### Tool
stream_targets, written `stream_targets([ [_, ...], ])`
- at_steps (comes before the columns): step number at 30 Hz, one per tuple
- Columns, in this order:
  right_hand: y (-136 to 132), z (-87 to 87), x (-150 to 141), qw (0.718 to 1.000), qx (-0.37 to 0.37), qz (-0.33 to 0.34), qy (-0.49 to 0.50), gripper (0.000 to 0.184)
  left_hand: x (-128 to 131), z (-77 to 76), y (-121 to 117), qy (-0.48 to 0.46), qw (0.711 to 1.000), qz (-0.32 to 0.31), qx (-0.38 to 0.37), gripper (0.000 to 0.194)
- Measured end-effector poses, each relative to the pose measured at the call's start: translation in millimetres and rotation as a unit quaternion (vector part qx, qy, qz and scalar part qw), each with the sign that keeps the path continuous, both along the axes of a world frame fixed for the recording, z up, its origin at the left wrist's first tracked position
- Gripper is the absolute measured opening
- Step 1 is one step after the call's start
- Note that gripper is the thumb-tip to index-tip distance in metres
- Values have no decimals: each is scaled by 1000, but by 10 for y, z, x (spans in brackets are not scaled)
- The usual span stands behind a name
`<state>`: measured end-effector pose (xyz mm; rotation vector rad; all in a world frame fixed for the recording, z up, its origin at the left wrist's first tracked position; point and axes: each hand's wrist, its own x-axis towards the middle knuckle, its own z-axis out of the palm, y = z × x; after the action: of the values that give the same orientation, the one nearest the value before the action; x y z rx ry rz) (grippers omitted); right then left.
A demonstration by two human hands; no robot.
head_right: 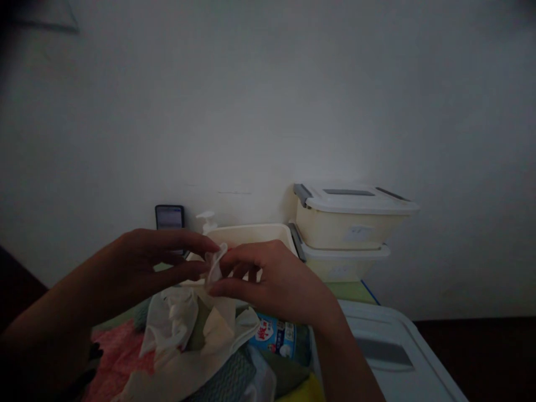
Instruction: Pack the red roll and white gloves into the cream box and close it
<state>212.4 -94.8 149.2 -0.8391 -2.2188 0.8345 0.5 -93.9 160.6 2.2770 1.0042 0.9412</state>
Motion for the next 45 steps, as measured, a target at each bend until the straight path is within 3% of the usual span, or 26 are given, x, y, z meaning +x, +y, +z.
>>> stream_targets([
  [6, -17, 11, 6, 999, 3, -32, 14, 19, -88, 32, -15, -6, 998, -62, -26, 29],
  [13, 13, -14, 84, 1000, 9, -1, -3, 14, -81, -27, 61, -22, 1000, -4, 6, 26],
  [17, 26, -42, 81, 1000, -12, 6, 9, 14, -56, -8, 61, 6, 1000, 2, 26, 9],
  [21, 47, -71, 11, 992, -43, -102, 66, 21, -44, 29, 21, 12, 1000, 11, -8, 14],
  [24, 50, -80, -33, 978, -9, -181, 107, 23, -46, 11, 39, -21, 998, 30, -56, 14],
  [30, 25, -77, -77, 987, -92, -46, 125, 36, -22, -43, 83, -105, 989, 5, -102, 10],
  [34, 31, -86, -91, 985, -107, -45, 126, 25, 6, -42, 61, -115, 984, -35, -130, 7],
  [38, 34, -73, -47, 979, -122, -39, 161, 17, -22, -41, 74, -153, 982, -40, -108, 3],
  [45, 43, -11, 29, 949, -78, -76, 297, 9, -18, -8, 95, -255, 967, 11, -24, 7],
])
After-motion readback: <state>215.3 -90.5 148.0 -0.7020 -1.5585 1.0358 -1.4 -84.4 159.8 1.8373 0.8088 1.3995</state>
